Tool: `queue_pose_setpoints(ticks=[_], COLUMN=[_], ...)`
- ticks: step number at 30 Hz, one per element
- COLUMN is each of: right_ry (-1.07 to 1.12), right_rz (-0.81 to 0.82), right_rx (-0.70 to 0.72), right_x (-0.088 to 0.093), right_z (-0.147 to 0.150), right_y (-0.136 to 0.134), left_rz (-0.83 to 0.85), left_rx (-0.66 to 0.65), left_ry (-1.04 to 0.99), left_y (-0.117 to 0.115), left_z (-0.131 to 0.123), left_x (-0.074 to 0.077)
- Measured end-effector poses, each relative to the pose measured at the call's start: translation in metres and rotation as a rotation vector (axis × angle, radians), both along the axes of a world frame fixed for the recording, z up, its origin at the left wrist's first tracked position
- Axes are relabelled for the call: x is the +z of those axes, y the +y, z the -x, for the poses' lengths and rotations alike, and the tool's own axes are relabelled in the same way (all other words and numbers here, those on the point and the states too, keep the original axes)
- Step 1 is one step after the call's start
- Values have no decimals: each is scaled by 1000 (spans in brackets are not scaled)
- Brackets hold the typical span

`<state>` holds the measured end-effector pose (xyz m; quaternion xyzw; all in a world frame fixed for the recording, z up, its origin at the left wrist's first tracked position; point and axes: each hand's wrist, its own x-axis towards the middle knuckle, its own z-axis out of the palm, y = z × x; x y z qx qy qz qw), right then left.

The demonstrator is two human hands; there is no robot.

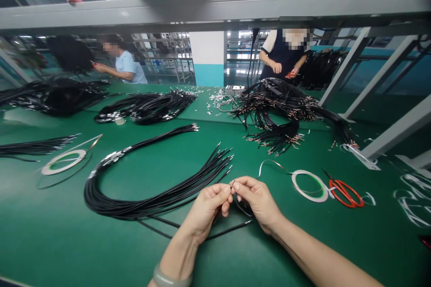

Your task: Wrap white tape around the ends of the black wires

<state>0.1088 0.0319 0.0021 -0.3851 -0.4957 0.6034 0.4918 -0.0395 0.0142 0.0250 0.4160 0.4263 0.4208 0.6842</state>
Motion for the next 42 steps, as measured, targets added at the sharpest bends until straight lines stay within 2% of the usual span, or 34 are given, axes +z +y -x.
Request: queue_pose_setpoints(ticks=[5,8,15,20,23,27,30,34,39,40,42], right_ry=[-9,-7,34,92,135,172,155,131,131,133,136], right_rz=[23,8,-108,-115,-108,-118,-112,-122,-116,-116,-123], right_rx=[-189,-239,-222,-164,-155,-102,-75,-173,-394,-432,-480], right_x=[-13,-19,-14,-15,-17,-13,-12,-18,-24,-24,-20], right_z=[-4,-5,-1,3,5,3,0,-4,-7,-8,-8], right_y=[6,6,-4,-5,-3,0,3,10,16,17,18], left_rz=[-118,-149,-298,-371,-329,-186,-141,-153,-250,-283,-385], left_rx=[105,129,254,266,230,103,44,-4,-159,-186,-221], left_ry=[160,252,445,502,489,405,357,393,553,640,973], left_y=[4,5,4,4,5,4,4,7,-8,-14,-29], left_z=[-3,-5,-8,-10,-11,-9,-5,-3,-4,-2,10], left_x=[-3,-8,-18,-18,-17,-14,-14,-14,-1,0,-8])
